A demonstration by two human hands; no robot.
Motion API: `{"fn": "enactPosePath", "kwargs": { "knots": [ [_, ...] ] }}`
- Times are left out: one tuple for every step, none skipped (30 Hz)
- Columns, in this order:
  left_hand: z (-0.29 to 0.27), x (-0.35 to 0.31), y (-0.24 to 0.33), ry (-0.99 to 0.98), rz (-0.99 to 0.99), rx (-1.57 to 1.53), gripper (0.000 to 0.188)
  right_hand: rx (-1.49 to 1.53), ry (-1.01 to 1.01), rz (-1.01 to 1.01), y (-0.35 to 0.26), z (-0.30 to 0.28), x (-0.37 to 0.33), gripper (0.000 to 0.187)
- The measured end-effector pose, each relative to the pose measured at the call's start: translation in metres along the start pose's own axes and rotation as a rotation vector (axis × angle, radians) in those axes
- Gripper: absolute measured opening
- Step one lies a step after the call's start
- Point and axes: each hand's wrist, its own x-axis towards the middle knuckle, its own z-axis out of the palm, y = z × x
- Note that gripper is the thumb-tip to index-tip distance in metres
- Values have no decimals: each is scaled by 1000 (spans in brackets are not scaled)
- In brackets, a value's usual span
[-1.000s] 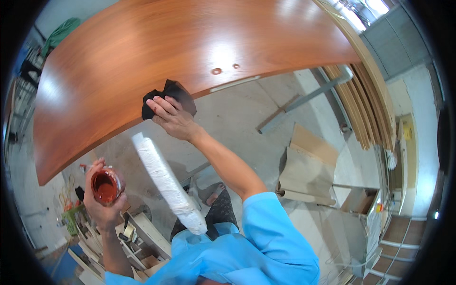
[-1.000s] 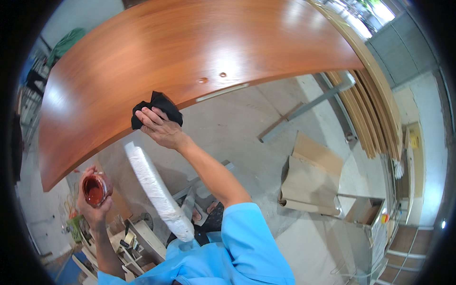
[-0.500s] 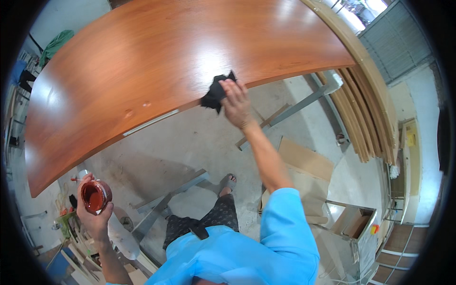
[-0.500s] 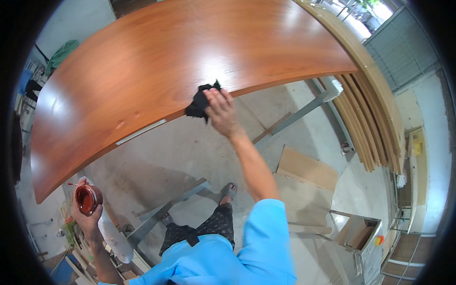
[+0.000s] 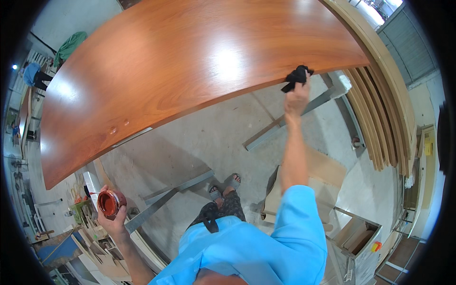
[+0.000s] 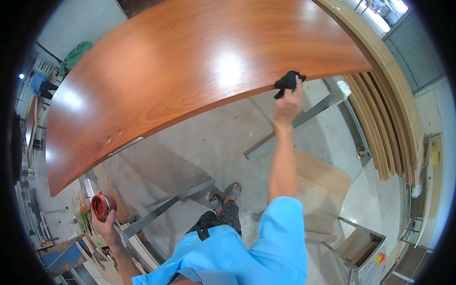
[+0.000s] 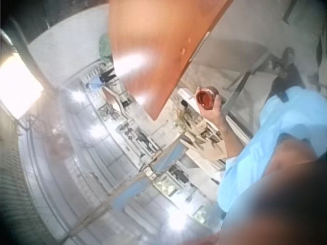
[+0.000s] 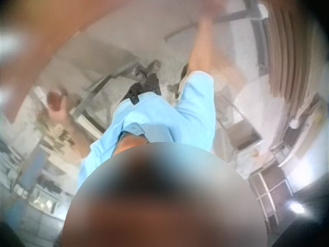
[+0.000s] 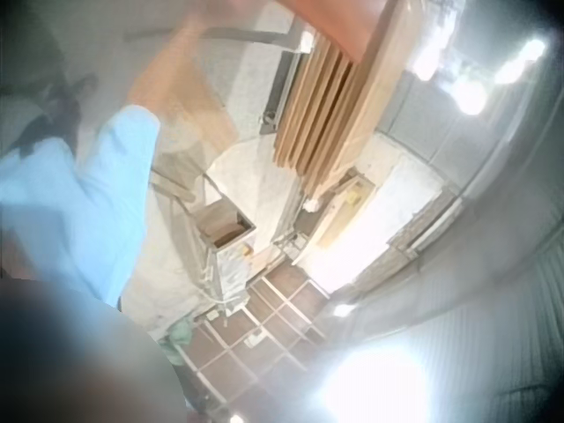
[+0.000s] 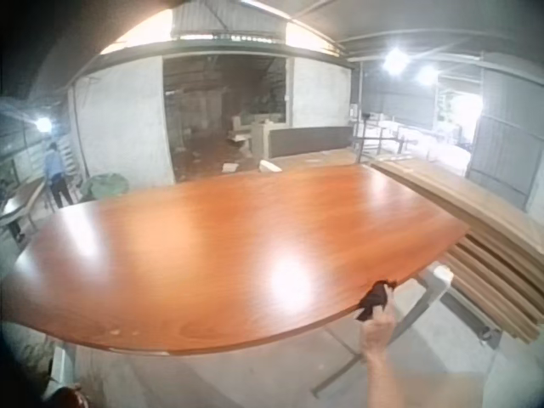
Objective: The person scrapes the edge of a large wooden tabletop with a small metal tool, then applies a reddish-brown finish to the edge using a small brush, and finally wipes the surface with a black cloth.
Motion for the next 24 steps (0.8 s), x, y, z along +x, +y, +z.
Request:
{"fn": "enactPosePath", "kwargs": {
  "knots": [
    [-3,-5,1,3,-6,7,79,26,-11,126,-17,5,-11,42],
    [-3,-8,2,16,-13,-3,78,36,33,282,-42,12,-24,34],
    [-4,-12,2,20,7,15,77,42,-7,344,-70,16,-37,26],
    [-3,-16,2,43,22,20,76,199,-9,399,-102,18,-52,21],
    [-2,-19,3,46,41,19,75,254,17,444,-138,21,-67,25],
    [0,-20,4,66,63,32,74,141,183,365,-179,25,-75,28],
    [2,-21,5,61,86,46,73,324,132,408,-214,19,-91,32],
    [6,-20,7,56,127,52,73,548,-13,386,-243,11,-102,29],
    [10,-19,9,9,92,56,71,638,132,136,-266,7,-106,24],
    [16,-18,12,7,110,58,71,748,133,-15,-287,3,-108,19],
    [23,-17,14,5,127,60,70,748,14,-55,-293,-1,-106,16],
    [31,-15,17,8,146,58,70,751,-100,-117,-295,-4,-101,12],
    [41,-15,20,8,148,41,70,721,-100,-167,-286,-5,-94,12],
    [53,-16,23,9,149,23,69,690,-119,-225,-271,-3,-85,13],
    [65,-16,27,16,151,14,69,673,-125,-280,-257,-2,-75,13],
    [78,-17,30,11,149,1,69,620,-99,-278,-238,0,-67,12],
    [93,-16,34,12,146,-6,69,580,-58,-278,-207,2,-57,11],
    [109,-15,38,13,152,-11,69,546,-17,-280,-174,4,-48,10],
    [124,-14,42,8,117,-13,70,499,-10,-284,-139,6,-37,9],
    [139,-13,48,5,94,-15,70,450,0,-295,-103,6,-25,8],
    [157,-12,53,-3,85,-33,70,408,1,-263,-67,6,-12,7],
    [176,-10,58,13,87,-20,71,359,12,-237,-30,8,3,6],
    [194,-7,64,21,100,-17,72,291,17,-165,8,7,17,8],
    [214,-4,69,27,113,-21,72,223,28,-102,47,7,33,11]
  ]
}}
